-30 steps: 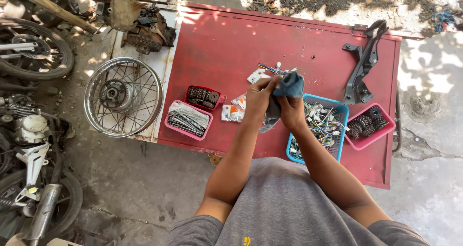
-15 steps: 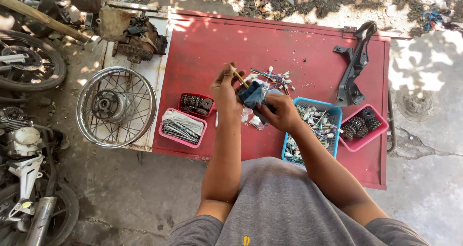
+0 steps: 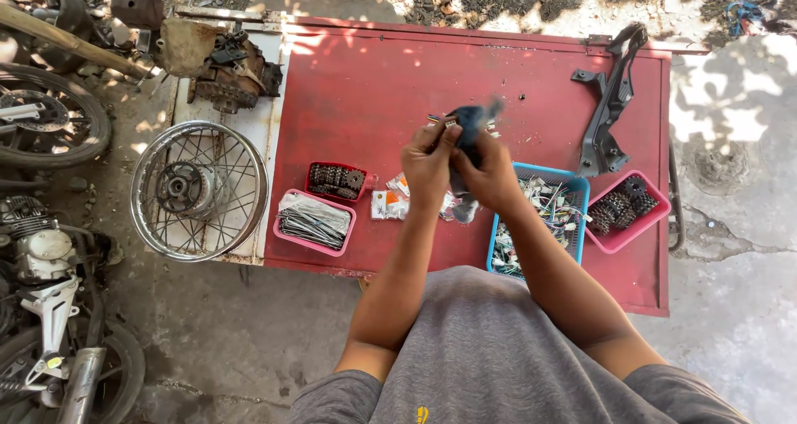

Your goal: The person is cleaning motorcycle wiring harnesses and electrical connectors using a cloth rag on a repair table.

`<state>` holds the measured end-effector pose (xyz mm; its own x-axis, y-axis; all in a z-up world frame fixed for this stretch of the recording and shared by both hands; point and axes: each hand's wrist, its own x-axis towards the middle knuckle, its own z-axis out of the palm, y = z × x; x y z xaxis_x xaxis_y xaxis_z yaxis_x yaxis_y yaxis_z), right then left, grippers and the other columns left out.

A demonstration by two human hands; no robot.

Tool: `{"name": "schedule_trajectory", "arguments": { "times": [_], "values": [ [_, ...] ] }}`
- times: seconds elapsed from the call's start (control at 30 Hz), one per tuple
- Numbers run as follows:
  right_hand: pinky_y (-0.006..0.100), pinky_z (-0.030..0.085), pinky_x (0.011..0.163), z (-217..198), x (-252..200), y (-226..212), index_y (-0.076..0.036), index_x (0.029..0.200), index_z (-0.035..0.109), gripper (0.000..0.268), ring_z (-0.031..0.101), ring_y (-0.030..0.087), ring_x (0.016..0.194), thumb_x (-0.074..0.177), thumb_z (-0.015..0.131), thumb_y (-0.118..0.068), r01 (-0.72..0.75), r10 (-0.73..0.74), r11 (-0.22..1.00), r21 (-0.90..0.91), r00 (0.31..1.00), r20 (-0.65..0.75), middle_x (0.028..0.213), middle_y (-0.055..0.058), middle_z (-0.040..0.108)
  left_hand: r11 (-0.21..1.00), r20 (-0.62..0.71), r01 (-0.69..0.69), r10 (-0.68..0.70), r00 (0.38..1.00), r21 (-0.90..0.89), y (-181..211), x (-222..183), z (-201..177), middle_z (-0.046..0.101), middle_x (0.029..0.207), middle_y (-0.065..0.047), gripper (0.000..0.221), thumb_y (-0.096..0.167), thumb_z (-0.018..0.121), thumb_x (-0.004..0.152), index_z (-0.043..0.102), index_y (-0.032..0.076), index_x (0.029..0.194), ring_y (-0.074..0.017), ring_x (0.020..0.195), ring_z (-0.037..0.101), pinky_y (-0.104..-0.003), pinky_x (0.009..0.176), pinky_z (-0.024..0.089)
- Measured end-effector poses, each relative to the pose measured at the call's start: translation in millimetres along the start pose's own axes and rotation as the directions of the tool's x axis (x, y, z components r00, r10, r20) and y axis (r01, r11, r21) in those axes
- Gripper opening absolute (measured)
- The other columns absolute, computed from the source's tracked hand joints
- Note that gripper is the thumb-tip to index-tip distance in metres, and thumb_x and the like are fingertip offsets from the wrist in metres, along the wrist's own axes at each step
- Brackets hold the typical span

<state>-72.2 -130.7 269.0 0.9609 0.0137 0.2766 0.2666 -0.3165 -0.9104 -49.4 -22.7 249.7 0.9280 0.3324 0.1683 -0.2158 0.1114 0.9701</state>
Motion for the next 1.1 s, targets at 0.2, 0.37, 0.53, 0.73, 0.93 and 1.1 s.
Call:
{"name": "schedule_trajectory", "arguments": {
  "times": [0.2, 0.37, 0.53, 0.73, 0.93, 1.1],
  "values": [
    [0.044, 0.042, 0.057, 0, 0, -9, 0.0, 0.071, 0.054, 0.029, 0.051, 0.036, 0.058, 0.092, 0.071, -0.012, 0.078, -0.079, 0.997, -0.019, 0.996, -0.039, 0.066, 0.019, 0.052, 0.977, 0.064, 0.184, -0.178, 0.982, -0.107, 12, 3, -6, 0.063, 0.073, 0.0, 0.012, 0.018, 0.077, 0.095, 0.081, 0.012, 0.105, -0.0046, 0.064, 0.063, -0.024, 0.063, 0.058],
    [0.037, 0.036, 0.05, 0, -7, -19, -0.008, 0.055, 0.046, 0.042, 0.04, 0.024, 0.047, 0.084, 0.075, -0.016, 0.045, -0.046, 0.998, 0.054, 0.999, 0.018, 0.05, 0.01, 0.039, 0.85, -0.024, 0.407, -0.44, 0.898, -0.334, 6, 24, -26, 0.062, 0.077, -0.003, 0.02, 0.032, 0.067, 0.101, 0.073, 0.013, 0.094, -0.0126, 0.061, 0.059, -0.024, 0.056, 0.056],
    [0.036, 0.034, 0.049, -6, -26, 14, -0.007, 0.052, 0.044, 0.04, 0.04, 0.027, 0.044, 0.077, 0.076, -0.013, 0.044, -0.055, 0.996, 0.077, 0.988, 0.144, 0.048, 0.01, 0.035, 0.831, -0.218, 0.341, -0.467, 0.857, -0.439, -4, 55, -62, 0.062, 0.107, -0.012, 0.032, 0.047, 0.061, 0.104, 0.068, 0.017, 0.111, -0.0283, 0.093, 0.064, -0.043, 0.076, 0.066],
    [0.027, 0.042, 0.059, -20, -8, 2, -0.012, 0.083, 0.068, 0.024, 0.052, 0.011, 0.063, 0.1, 0.07, -0.029, -0.335, 0.359, 0.922, 0.193, 0.927, -0.109, 0.066, -0.003, 0.056, 0.955, -0.087, 0.264, -0.276, 0.957, -0.134, 3, 29, -47, 0.065, 0.09, -0.01, 0.027, 0.04, 0.065, 0.104, 0.073, 0.015, 0.113, -0.0204, 0.077, 0.064, -0.037, 0.064, 0.067],
    [0.035, 0.053, 0.085, -7, -12, 8, 0.0, 0.108, 0.068, 0.018, 0.058, 0.016, 0.088, 0.105, 0.066, -0.018, -0.194, 0.203, 0.902, 0.387, 0.979, 0.017, 0.091, 0.005, 0.063, 0.925, 0.326, 0.329, -0.257, 0.91, -0.188, -11, -2, -11, 0.073, 0.078, -0.005, 0.033, 0.019, 0.084, 0.087, 0.067, 0.011, 0.115, -0.0044, 0.052, 0.056, -0.017, 0.042, 0.045],
    [0.038, 0.05, 0.081, -9, -20, 26, -0.003, 0.1, 0.065, 0.015, 0.055, 0.019, 0.085, 0.107, 0.062, -0.016, -0.089, 0.098, 0.954, 0.285, 0.995, -0.018, 0.086, 0.007, 0.059, 0.809, 0.462, 0.53, -0.38, 0.801, -0.255, -15, -9, -16, 0.067, 0.072, -0.009, 0.036, 0.019, 0.082, 0.09, 0.052, 0.011, 0.11, -0.0112, 0.044, 0.056, -0.02, 0.032, 0.039]
  ]
}}
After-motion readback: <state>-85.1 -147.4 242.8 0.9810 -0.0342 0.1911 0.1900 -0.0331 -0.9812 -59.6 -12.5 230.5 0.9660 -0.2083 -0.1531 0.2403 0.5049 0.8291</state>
